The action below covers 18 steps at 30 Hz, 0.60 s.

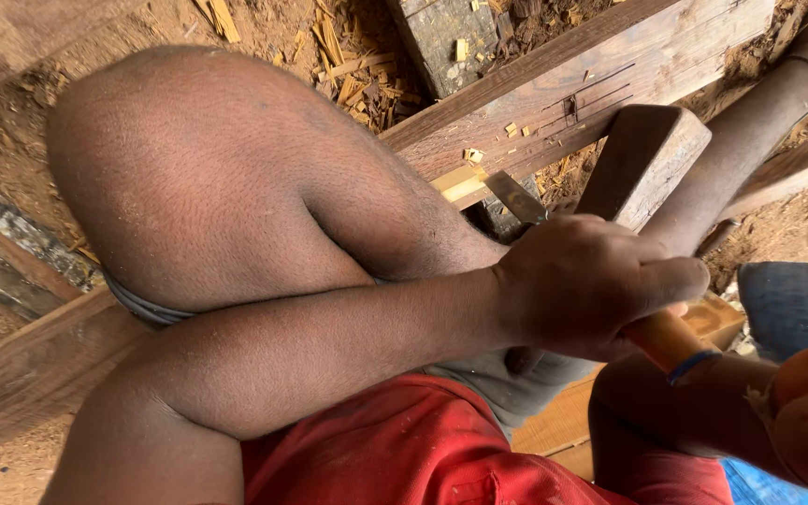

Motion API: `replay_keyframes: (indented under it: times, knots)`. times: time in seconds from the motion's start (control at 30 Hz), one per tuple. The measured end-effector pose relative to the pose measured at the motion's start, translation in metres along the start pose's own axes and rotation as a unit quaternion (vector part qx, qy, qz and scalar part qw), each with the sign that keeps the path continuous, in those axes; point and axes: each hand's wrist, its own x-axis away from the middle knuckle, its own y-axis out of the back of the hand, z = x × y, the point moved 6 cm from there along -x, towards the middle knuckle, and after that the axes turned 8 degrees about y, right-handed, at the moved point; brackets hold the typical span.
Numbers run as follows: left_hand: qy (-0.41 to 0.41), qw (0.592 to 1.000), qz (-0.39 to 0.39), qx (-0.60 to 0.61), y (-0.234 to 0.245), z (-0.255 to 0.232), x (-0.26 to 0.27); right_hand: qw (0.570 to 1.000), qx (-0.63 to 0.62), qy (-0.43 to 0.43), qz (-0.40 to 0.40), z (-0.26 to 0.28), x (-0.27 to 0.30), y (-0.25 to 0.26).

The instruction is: The person carves a wooden component using a chisel and a wooden mallet while sitting on the ground. They then fit a wooden strip into a larger wooden frame and trim the edges using a knife.

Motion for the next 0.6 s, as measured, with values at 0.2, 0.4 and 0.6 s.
replay_keyframes:
  times: [0.2,0.4,0.6]
  knots:
    - [0.002,0.999,-0.032,0.042,0.002,0.004,0.0,0.976,0.074,0.16,0.124,0.068,0.0,-0.047]
    - [-0.114,0.973,-0.161,0.12,0.016,0.0,0.009,0.939,0.143,0.229,0.211,0.108,0.012,-0.087]
    - [0.01,0.999,0.003,0.048,0.005,0.008,-0.001,0.924,0.119,0.288,0.222,0.129,0.002,-0.062]
